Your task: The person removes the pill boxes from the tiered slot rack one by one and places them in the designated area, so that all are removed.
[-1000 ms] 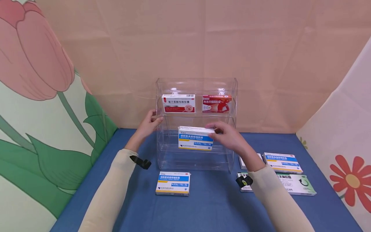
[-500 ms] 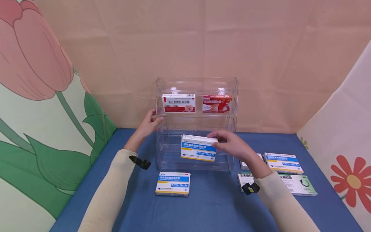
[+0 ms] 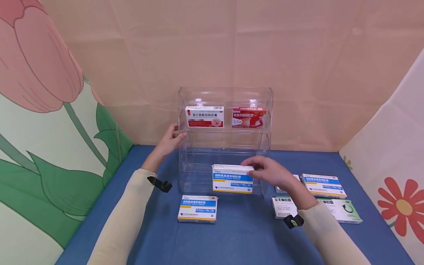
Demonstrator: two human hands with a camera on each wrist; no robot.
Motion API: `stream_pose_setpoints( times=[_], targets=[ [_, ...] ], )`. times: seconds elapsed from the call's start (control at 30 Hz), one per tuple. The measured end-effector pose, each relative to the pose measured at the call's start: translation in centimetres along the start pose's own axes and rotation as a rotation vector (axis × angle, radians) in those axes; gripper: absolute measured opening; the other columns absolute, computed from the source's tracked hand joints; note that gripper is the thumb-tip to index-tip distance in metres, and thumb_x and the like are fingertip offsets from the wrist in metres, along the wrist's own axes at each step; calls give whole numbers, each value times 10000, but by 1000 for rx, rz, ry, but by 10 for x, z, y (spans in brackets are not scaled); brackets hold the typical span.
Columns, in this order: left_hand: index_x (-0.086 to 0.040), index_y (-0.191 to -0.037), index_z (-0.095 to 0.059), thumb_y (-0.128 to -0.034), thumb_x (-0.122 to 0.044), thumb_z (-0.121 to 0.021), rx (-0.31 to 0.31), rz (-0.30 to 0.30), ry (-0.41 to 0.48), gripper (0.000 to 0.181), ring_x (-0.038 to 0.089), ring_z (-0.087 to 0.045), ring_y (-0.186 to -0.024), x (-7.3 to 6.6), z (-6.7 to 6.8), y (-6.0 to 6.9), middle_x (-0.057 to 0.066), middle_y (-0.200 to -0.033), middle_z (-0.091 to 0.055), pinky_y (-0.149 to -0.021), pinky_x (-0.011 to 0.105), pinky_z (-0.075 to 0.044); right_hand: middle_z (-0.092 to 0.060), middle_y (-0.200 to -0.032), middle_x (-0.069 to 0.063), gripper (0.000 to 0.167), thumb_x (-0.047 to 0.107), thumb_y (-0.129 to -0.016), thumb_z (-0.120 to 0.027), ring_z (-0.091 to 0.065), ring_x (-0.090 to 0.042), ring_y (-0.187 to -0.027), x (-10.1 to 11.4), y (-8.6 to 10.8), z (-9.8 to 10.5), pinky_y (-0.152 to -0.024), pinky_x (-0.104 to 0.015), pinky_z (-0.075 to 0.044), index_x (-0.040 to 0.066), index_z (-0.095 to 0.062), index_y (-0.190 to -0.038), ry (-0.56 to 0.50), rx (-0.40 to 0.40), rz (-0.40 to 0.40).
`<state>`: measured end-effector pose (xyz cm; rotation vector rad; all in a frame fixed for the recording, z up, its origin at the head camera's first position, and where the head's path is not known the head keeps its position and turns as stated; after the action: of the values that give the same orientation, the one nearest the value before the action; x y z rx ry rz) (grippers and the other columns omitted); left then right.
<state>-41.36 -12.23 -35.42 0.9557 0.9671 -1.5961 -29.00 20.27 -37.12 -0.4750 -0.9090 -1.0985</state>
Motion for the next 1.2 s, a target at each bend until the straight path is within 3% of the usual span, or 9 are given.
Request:
stream_pose_setpoints(
  times=[0.3, 0.57, 1.2],
  targets=[
    [-111, -1501, -317, -1040, -290, -580, 9, 27, -6, 561, 355, -506, -1264, 2, -1, 0, 144, -1548, -357, -995, 555, -499, -619, -1248, -93, 418, 281, -926, -738, -545, -294, -1107, -15, 13, -4, -853, -374, -559, 169, -648, -1318, -1, 35, -25],
    [-112, -1494, -330, -1037, -295, -585, 12, 25, 6, 555, 350, -516, -1244, 2, -2, 1, 146, -1537, -359, -975, 535, -510, -593, -1268, -142, 410, 222, -932, -731, -548, -305, -1072, -28, 26, -12, -832, -370, -584, 111, -638, -1315, -72, 94, -26],
    [-121, -1477, -340, -1038, -298, -581, 2, 25, 2, 532, 345, -521, -1213, 3, -1, 2, 139, -1513, -367, -956, 524, -515, -620, -1282, -140, 363, 205, -961, -683, -599, -299, -1070, -54, 34, -37, -853, -398, -570, 100, -634, -1305, -113, 229, -70]
  ],
)
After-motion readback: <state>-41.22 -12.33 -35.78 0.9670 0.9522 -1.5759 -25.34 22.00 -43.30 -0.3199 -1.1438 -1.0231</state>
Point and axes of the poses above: each hand's wrist, its own y-axis away from the middle knuckle, its own z-axis out of the back of the hand, x = y × z, the point moved 9 cm from there along -y, towards the middle knuckle
